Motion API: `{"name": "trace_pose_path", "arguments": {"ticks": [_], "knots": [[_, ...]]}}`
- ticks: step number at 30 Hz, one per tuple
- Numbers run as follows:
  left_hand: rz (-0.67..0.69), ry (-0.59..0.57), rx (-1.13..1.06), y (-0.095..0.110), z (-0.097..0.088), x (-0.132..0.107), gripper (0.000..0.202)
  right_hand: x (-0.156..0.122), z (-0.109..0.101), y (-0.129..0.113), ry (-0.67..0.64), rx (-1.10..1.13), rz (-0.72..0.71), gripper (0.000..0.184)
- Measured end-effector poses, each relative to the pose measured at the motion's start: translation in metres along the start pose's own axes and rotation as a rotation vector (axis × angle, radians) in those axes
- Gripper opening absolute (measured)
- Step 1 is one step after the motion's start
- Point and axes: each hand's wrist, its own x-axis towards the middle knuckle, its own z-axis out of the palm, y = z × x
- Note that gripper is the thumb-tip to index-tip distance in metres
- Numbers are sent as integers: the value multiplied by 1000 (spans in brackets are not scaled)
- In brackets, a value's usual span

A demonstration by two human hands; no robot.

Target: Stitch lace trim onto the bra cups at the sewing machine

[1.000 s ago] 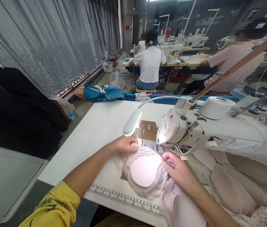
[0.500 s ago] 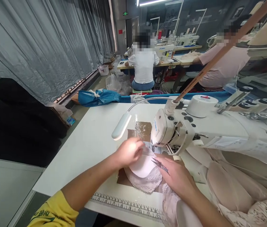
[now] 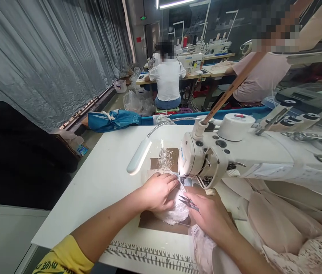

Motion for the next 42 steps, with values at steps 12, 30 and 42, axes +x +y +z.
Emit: {"name": "trace_pose_path", "arguments": {"ticks": [12, 30, 42], "knots": [[117, -73, 53, -14, -2, 8, 68, -2, 3, 1, 48, 53, -19, 36], [239, 159, 90, -13, 13, 4, 32, 0, 2, 0, 60, 73, -81, 37], [232, 168, 52, -21, 19, 7, 29, 6, 8, 0, 18, -28, -11, 45]]}}
